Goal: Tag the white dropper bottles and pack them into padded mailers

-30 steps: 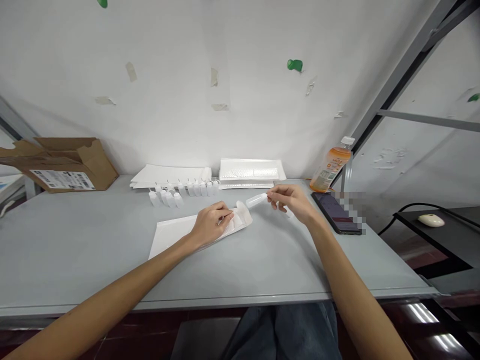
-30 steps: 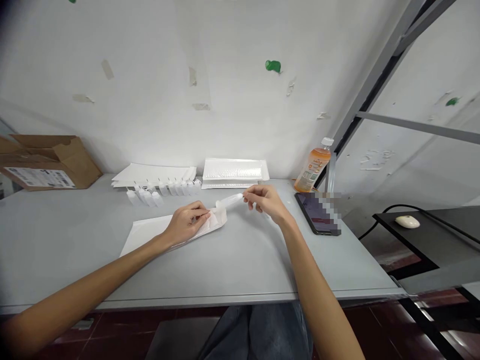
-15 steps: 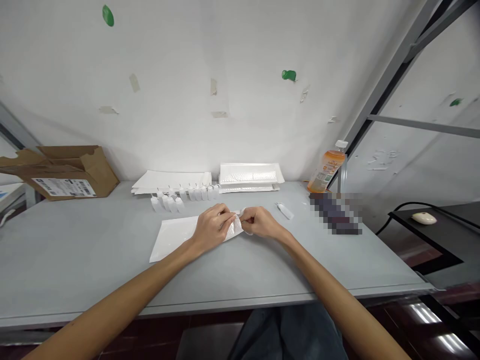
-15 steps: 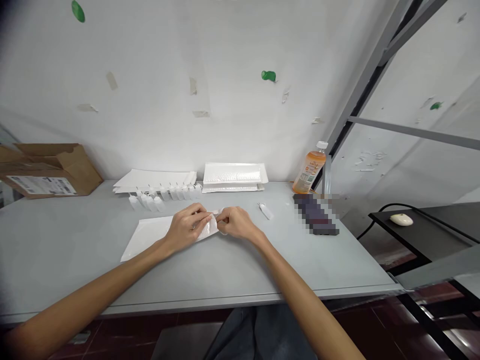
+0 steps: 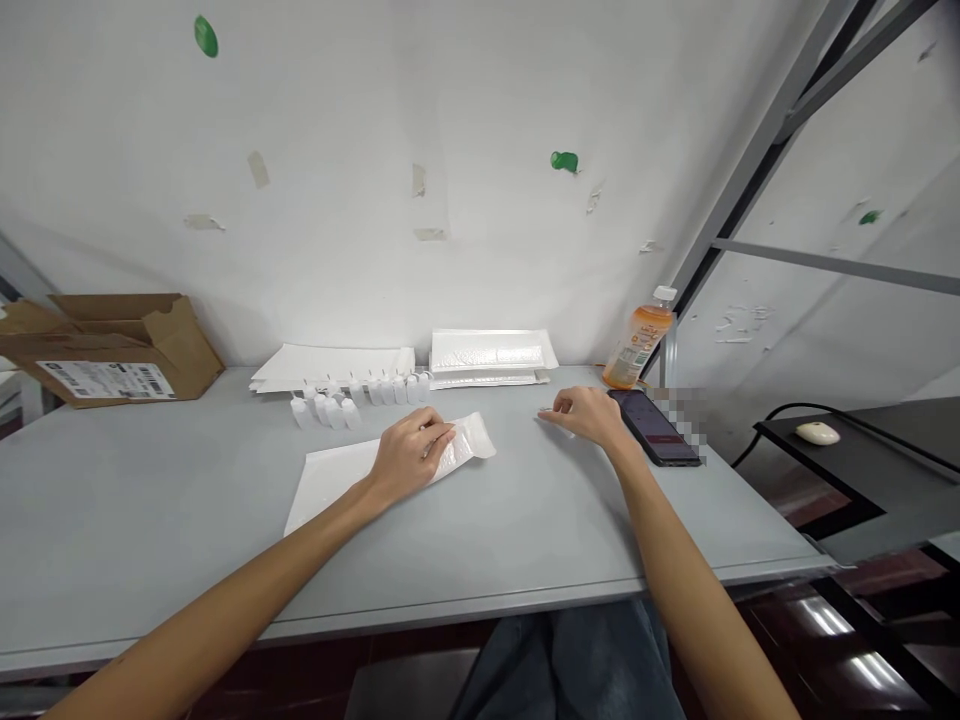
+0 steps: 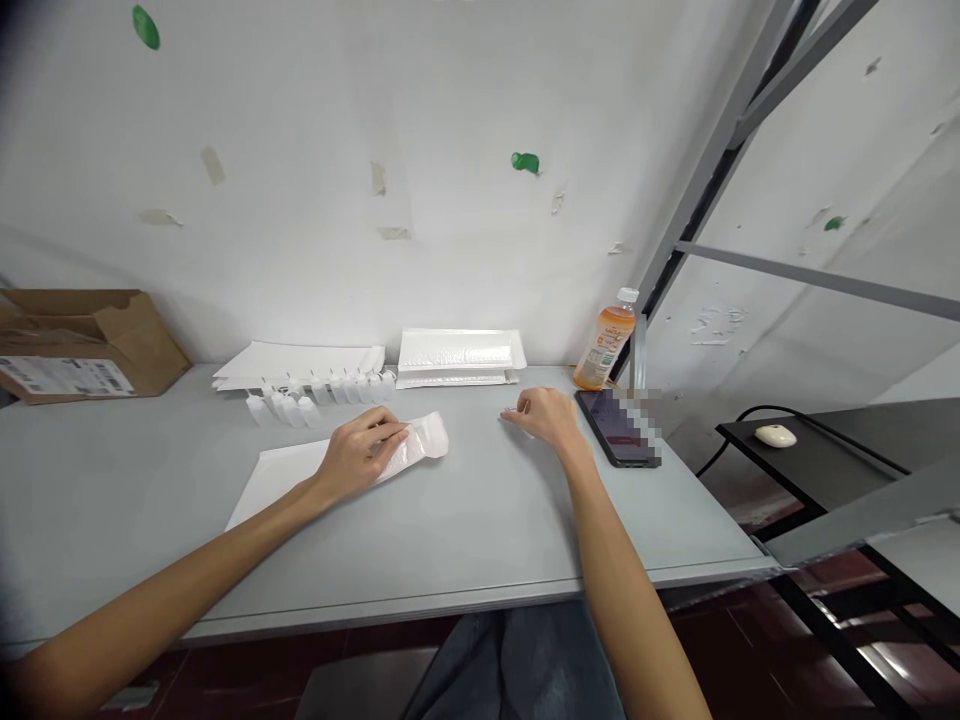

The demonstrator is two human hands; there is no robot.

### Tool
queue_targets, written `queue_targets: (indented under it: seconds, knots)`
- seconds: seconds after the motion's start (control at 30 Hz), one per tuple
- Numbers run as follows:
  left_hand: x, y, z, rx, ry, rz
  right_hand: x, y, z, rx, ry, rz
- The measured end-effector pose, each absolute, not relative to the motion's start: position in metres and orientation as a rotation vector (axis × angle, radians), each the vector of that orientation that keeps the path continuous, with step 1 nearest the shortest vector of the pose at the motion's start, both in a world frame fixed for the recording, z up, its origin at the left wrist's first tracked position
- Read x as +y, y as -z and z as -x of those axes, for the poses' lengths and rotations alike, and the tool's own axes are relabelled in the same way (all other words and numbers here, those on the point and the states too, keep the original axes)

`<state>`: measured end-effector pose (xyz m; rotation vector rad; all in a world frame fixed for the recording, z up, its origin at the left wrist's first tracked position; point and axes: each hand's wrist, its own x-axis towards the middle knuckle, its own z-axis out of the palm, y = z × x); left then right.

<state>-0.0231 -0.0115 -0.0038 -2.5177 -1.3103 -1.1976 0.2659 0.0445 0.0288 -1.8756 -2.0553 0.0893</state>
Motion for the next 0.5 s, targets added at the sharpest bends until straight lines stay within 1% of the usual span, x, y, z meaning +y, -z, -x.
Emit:
queue_targets:
  seconds: [0.13,0.23,0.3,0.43,0.5]
  knots:
    - [-0.011,0.006,0.025,-1.297,1.202,2.519,0.049,-0.021,-0.274,-2.092,-0.160,1.949]
    - [-0.010,0.008,0.026,-1.297,1.188,2.527,0.050,-0.021,-0.272,-2.033,-0.247,1.834]
    - [-0.009,0.009,0.027,-1.298,1.187,2.532,0.049,-0.024,-0.268,-1.910,-0.442,1.654]
    - [-0.009,0.009,0.026,-1.294,1.195,2.541,0.041,-0.032,-0.253,-1.599,-0.987,1.264]
    - [-0.010,0.009,0.026,-1.303,1.192,2.547,0.035,-0.034,-0.240,-1.536,-1.167,1.100]
